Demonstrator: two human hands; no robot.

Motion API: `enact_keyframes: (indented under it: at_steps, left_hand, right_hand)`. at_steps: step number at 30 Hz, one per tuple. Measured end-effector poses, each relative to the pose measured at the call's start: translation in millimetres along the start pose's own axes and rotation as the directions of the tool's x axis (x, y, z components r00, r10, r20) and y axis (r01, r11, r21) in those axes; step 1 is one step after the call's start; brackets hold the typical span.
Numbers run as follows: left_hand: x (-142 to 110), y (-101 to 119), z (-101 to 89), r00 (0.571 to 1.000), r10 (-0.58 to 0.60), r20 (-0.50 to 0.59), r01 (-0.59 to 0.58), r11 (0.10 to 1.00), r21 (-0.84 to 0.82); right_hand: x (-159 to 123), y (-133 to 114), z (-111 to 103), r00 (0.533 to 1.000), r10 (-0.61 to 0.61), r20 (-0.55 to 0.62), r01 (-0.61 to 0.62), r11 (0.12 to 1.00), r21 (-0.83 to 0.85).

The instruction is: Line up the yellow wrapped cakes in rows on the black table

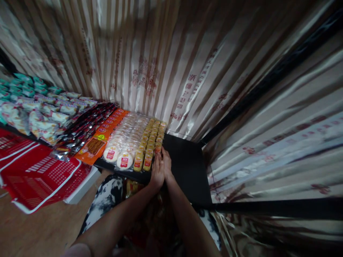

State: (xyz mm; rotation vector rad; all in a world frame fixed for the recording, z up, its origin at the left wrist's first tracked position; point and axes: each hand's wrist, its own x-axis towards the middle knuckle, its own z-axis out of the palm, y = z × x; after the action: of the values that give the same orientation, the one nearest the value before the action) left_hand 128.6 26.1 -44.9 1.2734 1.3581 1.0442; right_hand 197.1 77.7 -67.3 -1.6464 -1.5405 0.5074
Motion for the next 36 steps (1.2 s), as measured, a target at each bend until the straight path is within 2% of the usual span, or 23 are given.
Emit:
enact_keyframes:
  at_steps: [3, 8, 14, 17, 20, 23, 26, 29, 32, 34, 36]
  left_hand:
    - [-2, 3, -2.9, 1.0, 0.013, 0.011, -0.013, 1.0, 0.017]
    - [-12, 3, -10.5, 0.999, 0.045, 0.003, -0.045, 0.997, 0.064]
    - [-53, -10, -18.8, 0.983, 0.182, -0.012, -0.18, 0.978, 0.105]
    - [-84, -16, -33.0, 0.972, 0.231, 0.037, -0.233, 0.966, 0.108]
    - [-114, -26, -55.8, 0.957, 0.28, 0.079, -0.287, 0.953, 0.097]
    - [-135, -40, -79.3, 0.954, 0.284, 0.1, -0.294, 0.95, 0.106]
    - [-142, -55, -94.2, 0.979, 0.198, 0.051, -0.204, 0.97, 0.13]
    - [-131, -65, -97.1, 1.0, -0.006, -0.011, 0.008, 0.981, 0.196]
    - [-109, -70, -93.1, 0.973, -0.224, -0.062, 0.23, 0.896, 0.379]
    - [-94, -73, -89.9, 0.949, -0.296, -0.106, 0.312, 0.839, 0.446]
    - [-81, -76, -87.4, 0.937, -0.327, -0.125, 0.347, 0.82, 0.455]
  right_hand:
    - [-2, 2, 1, 0.999, 0.041, 0.017, -0.041, 0.999, -0.003]
    - [-14, -6, -1, 0.992, 0.106, -0.068, -0.11, 0.993, -0.049]
    - [-55, -17, -7, 0.988, 0.069, -0.136, -0.067, 0.998, 0.021]
    - [-84, -23, -7, 0.989, 0.033, -0.142, -0.021, 0.996, 0.083]
    - [-115, -35, -6, 0.99, -0.012, -0.138, 0.027, 0.994, 0.109]
    - [-144, -46, -1, 0.996, -0.064, -0.055, 0.07, 0.992, 0.109]
    - [-166, -44, 13, 0.993, -0.074, 0.094, 0.065, 0.993, 0.095]
    - [-176, -28, 34, 0.974, -0.043, 0.224, 0.021, 0.995, 0.099]
    - [-174, -8, 54, 0.952, 0.056, 0.302, -0.107, 0.982, 0.154]
    - [-169, 1, 65, 0.947, 0.126, 0.295, -0.181, 0.969, 0.166]
    - [-165, 8, 74, 0.951, 0.155, 0.266, -0.205, 0.964, 0.171]
